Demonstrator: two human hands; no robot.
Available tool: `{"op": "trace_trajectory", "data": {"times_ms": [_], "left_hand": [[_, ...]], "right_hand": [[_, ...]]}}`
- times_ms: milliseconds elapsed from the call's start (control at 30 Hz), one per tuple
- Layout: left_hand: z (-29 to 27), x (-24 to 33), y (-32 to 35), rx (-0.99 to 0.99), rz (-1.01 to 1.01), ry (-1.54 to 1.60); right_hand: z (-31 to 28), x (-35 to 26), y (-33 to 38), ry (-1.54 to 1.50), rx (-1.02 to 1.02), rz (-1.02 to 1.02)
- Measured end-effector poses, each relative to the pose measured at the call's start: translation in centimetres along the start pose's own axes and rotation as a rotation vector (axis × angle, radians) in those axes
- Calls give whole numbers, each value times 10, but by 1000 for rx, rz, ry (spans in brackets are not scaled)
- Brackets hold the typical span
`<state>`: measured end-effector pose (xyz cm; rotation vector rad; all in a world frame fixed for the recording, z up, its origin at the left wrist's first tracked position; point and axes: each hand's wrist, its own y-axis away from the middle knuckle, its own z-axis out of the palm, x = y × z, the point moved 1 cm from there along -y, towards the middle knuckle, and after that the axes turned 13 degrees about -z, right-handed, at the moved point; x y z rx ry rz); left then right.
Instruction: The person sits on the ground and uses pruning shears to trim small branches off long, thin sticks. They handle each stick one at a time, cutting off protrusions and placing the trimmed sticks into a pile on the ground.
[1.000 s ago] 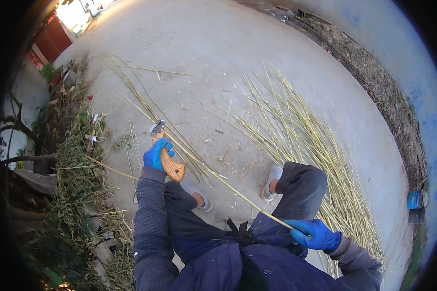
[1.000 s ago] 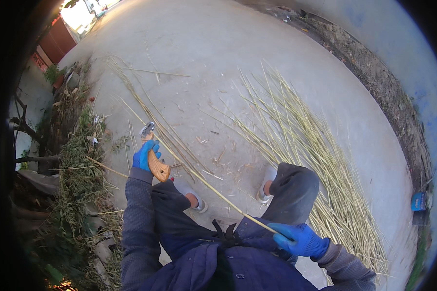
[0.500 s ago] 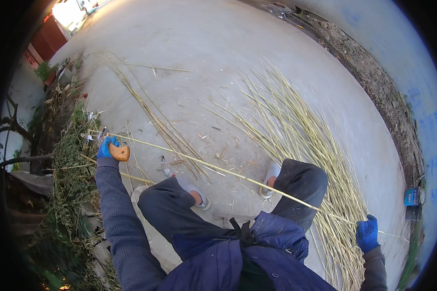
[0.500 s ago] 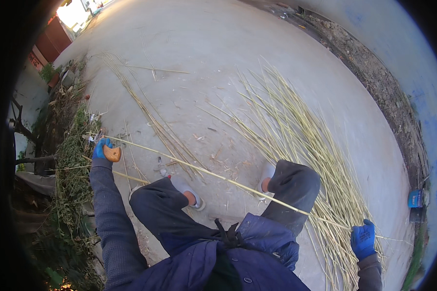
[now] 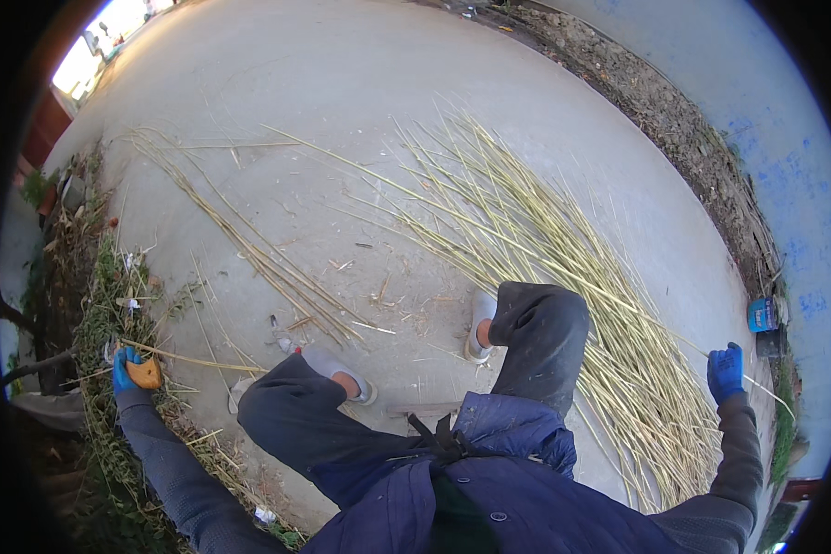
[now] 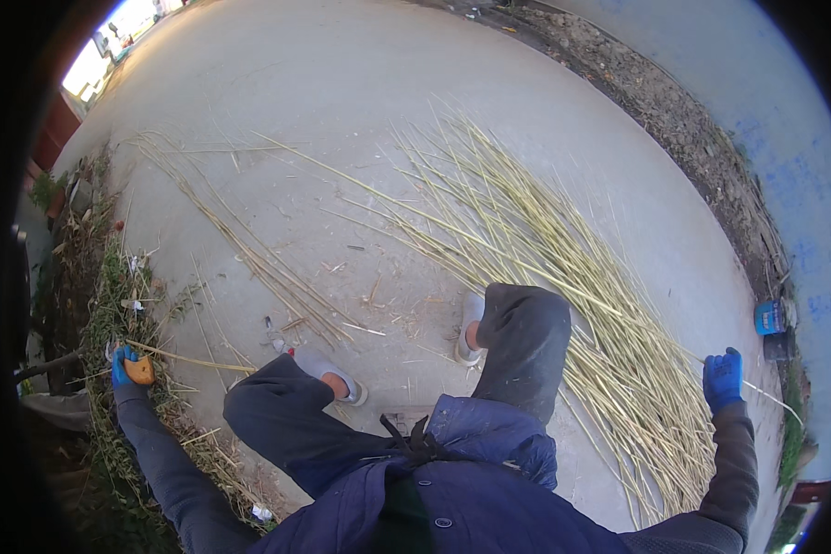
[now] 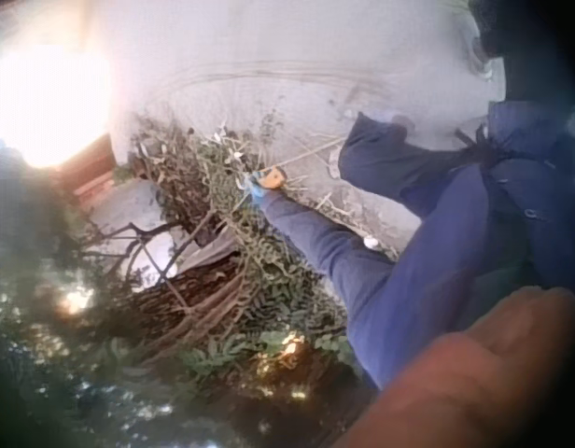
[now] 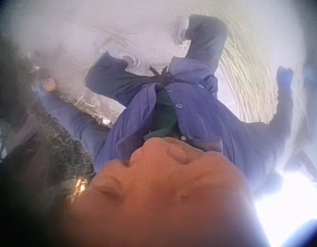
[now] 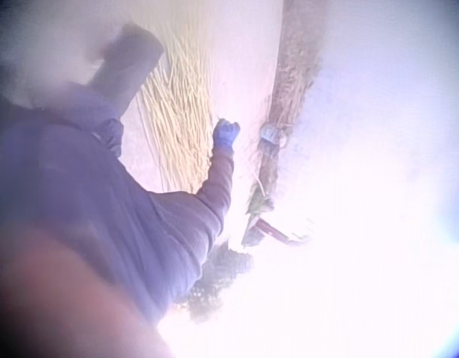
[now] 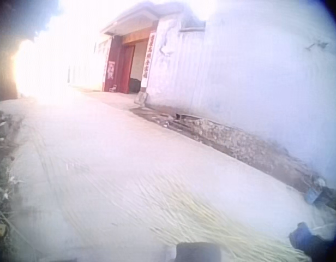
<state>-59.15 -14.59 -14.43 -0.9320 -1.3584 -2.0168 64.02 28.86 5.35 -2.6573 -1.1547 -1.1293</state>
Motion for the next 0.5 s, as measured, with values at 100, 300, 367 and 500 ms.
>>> {"op": "trace_trajectory", "data": {"times_ms": [100, 300, 367, 500], "left_hand": [[39, -49, -4, -140, -20, -80], [148, -124, 33, -305, -35, -274], [182, -139, 58, -336, -21, -348], [233, -148, 97, -320, -130, -391]], "right_hand": [[13, -18, -27, 32, -148, -3], [66, -61, -28, 26, -225, 51], [85, -70, -11, -35, -283, 91], [130, -86, 12, -176, -550, 192]]}}
